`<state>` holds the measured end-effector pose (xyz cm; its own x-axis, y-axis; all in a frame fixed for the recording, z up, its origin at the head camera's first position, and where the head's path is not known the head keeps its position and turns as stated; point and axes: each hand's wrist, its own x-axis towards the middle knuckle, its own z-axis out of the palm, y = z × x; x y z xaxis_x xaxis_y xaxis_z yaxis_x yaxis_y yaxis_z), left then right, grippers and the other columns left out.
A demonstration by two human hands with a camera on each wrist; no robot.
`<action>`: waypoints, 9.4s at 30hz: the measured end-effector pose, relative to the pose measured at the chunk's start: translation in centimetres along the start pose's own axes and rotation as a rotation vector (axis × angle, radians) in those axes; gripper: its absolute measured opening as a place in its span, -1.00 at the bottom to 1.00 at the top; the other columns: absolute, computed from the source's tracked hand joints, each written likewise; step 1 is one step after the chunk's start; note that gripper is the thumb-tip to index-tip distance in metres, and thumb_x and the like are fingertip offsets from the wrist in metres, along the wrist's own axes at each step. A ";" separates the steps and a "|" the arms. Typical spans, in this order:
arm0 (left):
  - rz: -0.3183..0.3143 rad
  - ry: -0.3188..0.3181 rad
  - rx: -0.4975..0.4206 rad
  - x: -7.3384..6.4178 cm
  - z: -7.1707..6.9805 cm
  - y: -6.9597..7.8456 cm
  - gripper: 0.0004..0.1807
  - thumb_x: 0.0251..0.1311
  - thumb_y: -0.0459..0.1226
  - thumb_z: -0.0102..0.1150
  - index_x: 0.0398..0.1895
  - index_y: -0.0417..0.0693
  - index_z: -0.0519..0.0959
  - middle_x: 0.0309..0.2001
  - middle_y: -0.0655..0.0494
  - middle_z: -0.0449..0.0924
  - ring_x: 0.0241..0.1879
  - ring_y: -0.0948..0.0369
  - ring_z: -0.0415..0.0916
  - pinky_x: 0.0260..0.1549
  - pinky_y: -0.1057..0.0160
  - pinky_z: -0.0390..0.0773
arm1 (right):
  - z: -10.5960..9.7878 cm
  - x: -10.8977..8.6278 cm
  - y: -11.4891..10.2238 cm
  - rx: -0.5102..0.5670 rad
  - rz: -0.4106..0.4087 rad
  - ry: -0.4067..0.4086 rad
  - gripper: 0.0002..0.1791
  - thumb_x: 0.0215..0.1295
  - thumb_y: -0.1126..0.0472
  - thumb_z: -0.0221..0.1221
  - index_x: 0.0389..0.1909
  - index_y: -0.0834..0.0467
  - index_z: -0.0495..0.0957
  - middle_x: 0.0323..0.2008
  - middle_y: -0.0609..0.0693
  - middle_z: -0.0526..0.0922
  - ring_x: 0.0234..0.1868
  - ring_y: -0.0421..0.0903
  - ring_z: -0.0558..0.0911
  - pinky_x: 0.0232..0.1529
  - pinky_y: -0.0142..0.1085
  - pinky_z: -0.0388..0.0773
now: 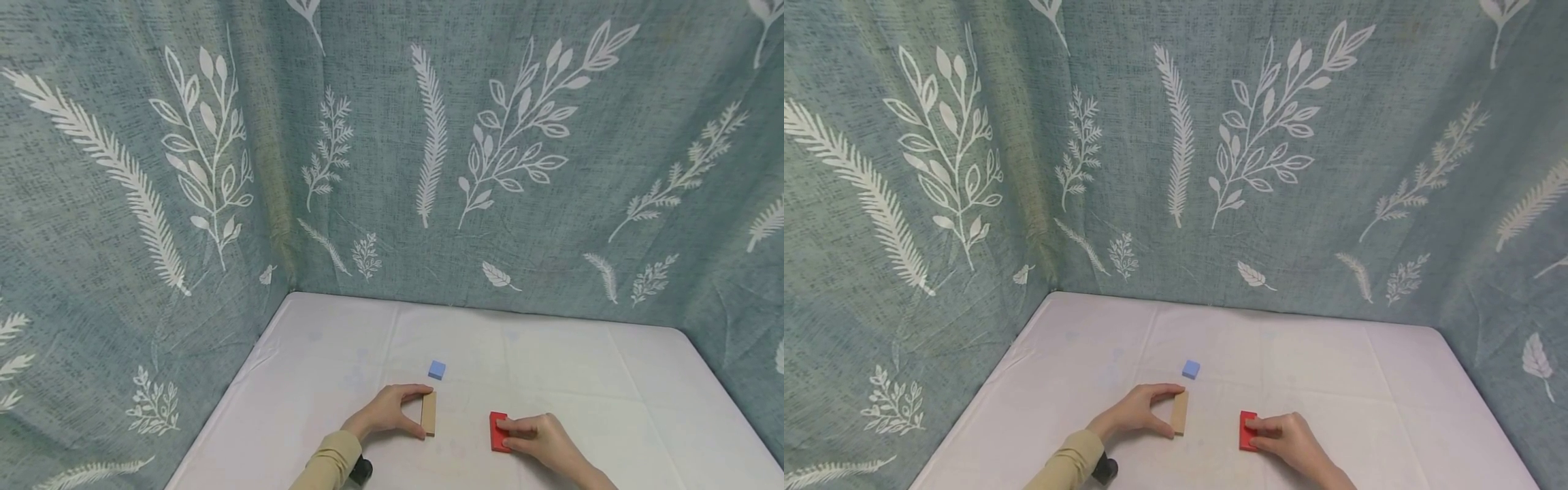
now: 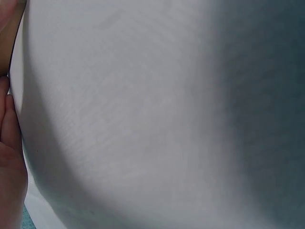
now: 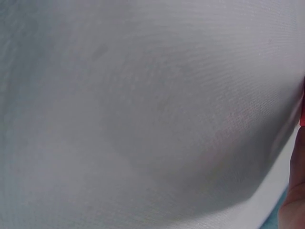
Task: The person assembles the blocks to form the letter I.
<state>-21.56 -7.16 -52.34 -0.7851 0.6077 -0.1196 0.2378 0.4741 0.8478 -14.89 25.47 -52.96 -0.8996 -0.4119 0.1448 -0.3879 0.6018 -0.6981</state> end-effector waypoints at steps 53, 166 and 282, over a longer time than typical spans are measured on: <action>0.034 -0.010 -0.071 0.7 -0.7 0.0 -0.15 -0.19 -0.29 0.52 0.27 -0.31 0.36 0.29 -0.17 0.38 0.31 -0.02 0.32 0.26 0.31 0.40 | 0.0 0.1 0.7 0.020 0.065 -0.020 -0.62 0.09 -0.05 0.31 -0.12 0.06 0.70 -0.18 -0.11 0.75 -0.04 -0.21 0.66 -0.08 -0.19 0.68; 0.112 0.060 0.207 9.0 2.6 10.3 -0.19 -0.14 -0.22 0.51 0.28 -0.13 0.41 0.29 0.05 0.42 0.21 0.08 0.46 0.13 0.39 0.52 | -0.2 0.3 0.7 0.062 0.003 -0.021 -0.63 0.09 0.00 0.32 -0.16 0.15 0.71 -0.21 0.00 0.75 -0.10 -0.34 0.63 -0.18 -0.56 0.60; -0.096 -0.043 0.317 10.2 6.5 8.7 -0.26 -0.10 -0.20 0.47 0.24 -0.09 0.43 0.21 0.03 0.50 0.26 0.10 0.39 0.28 0.15 0.41 | 0.3 0.1 1.2 0.093 -0.089 0.015 -0.71 0.13 0.12 0.30 -0.18 0.22 0.70 -0.23 0.07 0.74 -0.10 -0.36 0.61 -0.22 -0.59 0.60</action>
<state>-23.78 7.34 -49.55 -0.7895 0.5736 -0.2182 0.3354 0.7010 0.6293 -15.38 25.90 -53.99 -0.8656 -0.4502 0.2192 -0.4469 0.4972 -0.7437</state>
